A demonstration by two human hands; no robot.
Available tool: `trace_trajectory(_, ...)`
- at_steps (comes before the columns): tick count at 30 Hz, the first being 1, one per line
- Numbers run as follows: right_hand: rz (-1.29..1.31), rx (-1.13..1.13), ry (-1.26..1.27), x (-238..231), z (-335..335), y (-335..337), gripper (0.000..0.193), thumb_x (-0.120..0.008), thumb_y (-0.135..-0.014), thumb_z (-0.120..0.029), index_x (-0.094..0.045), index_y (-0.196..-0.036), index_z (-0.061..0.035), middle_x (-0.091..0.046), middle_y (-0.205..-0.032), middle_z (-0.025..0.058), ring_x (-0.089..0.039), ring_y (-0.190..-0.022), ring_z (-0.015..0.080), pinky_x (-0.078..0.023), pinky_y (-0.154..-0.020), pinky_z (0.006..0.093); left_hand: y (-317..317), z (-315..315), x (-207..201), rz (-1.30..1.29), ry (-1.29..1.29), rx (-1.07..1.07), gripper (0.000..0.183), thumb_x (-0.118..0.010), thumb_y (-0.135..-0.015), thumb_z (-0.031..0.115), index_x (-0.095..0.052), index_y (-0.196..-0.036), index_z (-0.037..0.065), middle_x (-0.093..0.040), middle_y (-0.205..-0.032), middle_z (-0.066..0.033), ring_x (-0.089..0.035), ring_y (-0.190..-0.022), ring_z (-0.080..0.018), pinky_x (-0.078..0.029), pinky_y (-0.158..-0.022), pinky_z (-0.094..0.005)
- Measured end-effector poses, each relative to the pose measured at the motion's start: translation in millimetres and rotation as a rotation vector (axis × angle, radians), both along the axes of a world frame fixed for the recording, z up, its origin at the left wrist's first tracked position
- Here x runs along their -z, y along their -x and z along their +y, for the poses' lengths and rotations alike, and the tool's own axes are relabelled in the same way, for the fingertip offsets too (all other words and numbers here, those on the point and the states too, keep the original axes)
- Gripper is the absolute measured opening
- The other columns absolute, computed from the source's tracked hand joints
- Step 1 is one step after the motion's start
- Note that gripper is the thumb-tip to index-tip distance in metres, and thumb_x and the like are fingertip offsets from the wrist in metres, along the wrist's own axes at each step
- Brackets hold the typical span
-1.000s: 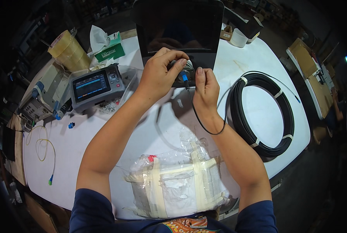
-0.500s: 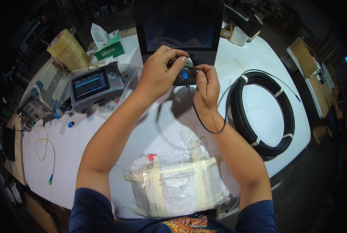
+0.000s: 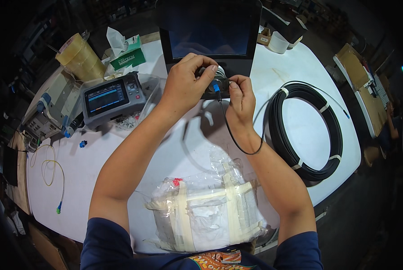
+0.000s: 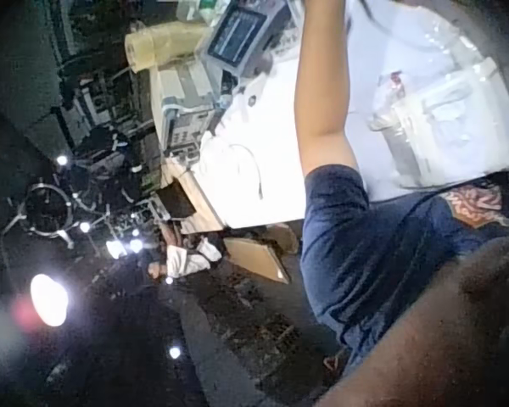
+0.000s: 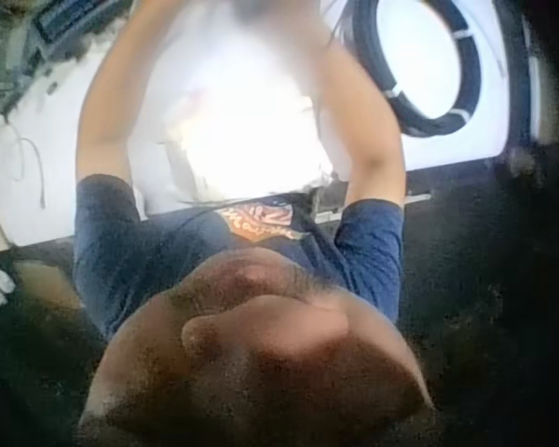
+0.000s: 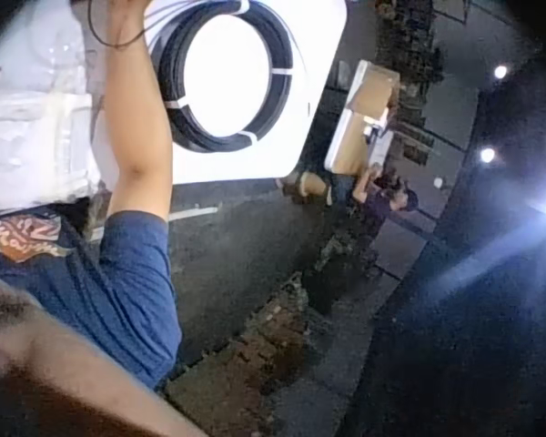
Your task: The person removes an optical fiber connector from a testing device, cleans the connector tip by wiping it on a pad, and reinserts the connector into the device to turn it by hand.
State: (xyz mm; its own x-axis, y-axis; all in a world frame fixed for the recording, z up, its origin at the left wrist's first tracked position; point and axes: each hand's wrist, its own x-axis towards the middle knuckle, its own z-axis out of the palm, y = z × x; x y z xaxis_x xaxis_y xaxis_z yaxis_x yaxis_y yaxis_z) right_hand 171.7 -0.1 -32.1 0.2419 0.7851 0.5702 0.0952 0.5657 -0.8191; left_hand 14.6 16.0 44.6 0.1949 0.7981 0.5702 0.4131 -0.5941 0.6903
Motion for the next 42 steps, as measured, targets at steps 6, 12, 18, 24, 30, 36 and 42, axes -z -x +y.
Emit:
trace_trajectory(6, 0.008, 0.014, -0.025, 0.5, 0.7, 0.6, 0.022, -0.053, -0.101, -0.019, -0.061, -0.106, 0.0012, -0.063, -0.088, 0.0086, -0.056, -0.08, 0.0163, -0.047, -0.073, 0.0316, -5.1, 0.3, 3.9, -0.066, -0.005, -0.041, 0.025, -0.076, -0.092, 0.025, -0.074, -0.098, 0.001, -0.07, -0.088, -0.0096, -0.064, -0.072, -0.019, -0.05, -0.065, -0.0311)
trace_trajectory(12, 0.013, 0.036, 0.047, -6.7, -3.1, 2.2, 0.029, -0.054, -0.107, -0.027, -0.06, -0.101, 0.0005, -0.061, -0.081, 0.0074, -0.054, -0.074, 0.0155, -0.045, -0.067, 0.0313, -7.1, -6.3, -0.2, -0.036, -0.025, -0.054, 0.024, -0.072, -0.096, 0.026, -0.074, -0.102, 0.002, -0.07, -0.093, -0.0099, -0.066, -0.076, -0.0209, -0.051, -0.068, -0.0332)
trace_trajectory(18, -0.079, 0.079, 0.099, -5.2, -0.5, 1.2, 0.036, -0.054, -0.109, -0.032, -0.06, -0.092, -0.0006, -0.059, -0.075, 0.0088, -0.053, -0.069, 0.0166, -0.044, -0.065, 0.0321, -1.9, 1.6, 4.5, -0.002, -0.08, -0.021, 0.024, -0.067, -0.099, 0.026, -0.075, -0.105, 0.004, -0.069, -0.095, -0.0104, -0.065, -0.078, -0.0226, -0.051, -0.07, -0.0347)
trace_trajectory(24, -0.081, 0.096, 0.027, -3.6, 0.4, 2.1, 0.032, -0.054, -0.109, -0.029, -0.061, -0.094, -0.0011, -0.06, -0.077, 0.0086, -0.054, -0.07, 0.0171, -0.045, -0.065, 0.0327, -1.9, -0.8, 2.0, 0.017, -0.063, -0.038, 0.025, -0.072, -0.097, 0.025, -0.074, -0.103, 0.001, -0.07, -0.09, -0.0087, -0.064, -0.075, -0.018, -0.051, -0.069, -0.0312)
trace_trajectory(30, -0.06, 0.069, 0.038, -7.3, -2.8, 2.6, 0.026, -0.053, -0.108, -0.023, -0.06, -0.097, -0.0008, -0.06, -0.08, 0.0079, -0.054, -0.071, 0.0174, -0.046, -0.067, 0.0328, -4.1, -2.6, -1.2, 0.008, 0.001, -0.088, 0.029, -0.076, -0.093, 0.028, -0.074, -0.1, 0.0, -0.072, -0.087, -0.0091, -0.065, -0.074, -0.0177, -0.051, -0.068, -0.031)
trace_trajectory(36, -0.058, 0.06, 0.009, -0.3, -0.1, -0.9, 0.023, -0.054, -0.106, -0.021, -0.061, -0.101, 0.0001, -0.061, -0.089, 0.0091, -0.055, -0.077, 0.0175, -0.047, -0.071, 0.0328, -6.9, -2.6, 1.7, -0.034, -0.053, -0.06, 0.028, -0.071, -0.096, 0.028, -0.074, -0.102, 0.001, -0.072, -0.094, -0.0125, -0.068, -0.078, -0.0241, -0.052, -0.071, -0.0347)
trace_trajectory(42, -0.004, 0.023, -0.046, 0.5, 0.7, 1.1, 0.023, -0.054, -0.104, -0.021, -0.061, -0.107, 0.0011, -0.062, -0.091, 0.0092, -0.056, -0.081, 0.0177, -0.047, -0.074, 0.0317, -2.2, -2.0, 0.4, 0.027, -0.049, -0.025, 0.022, -0.068, -0.099, 0.019, -0.073, -0.109, 0.0, -0.069, -0.094, -0.0088, -0.063, -0.08, -0.0143, -0.051, -0.073, -0.0286)
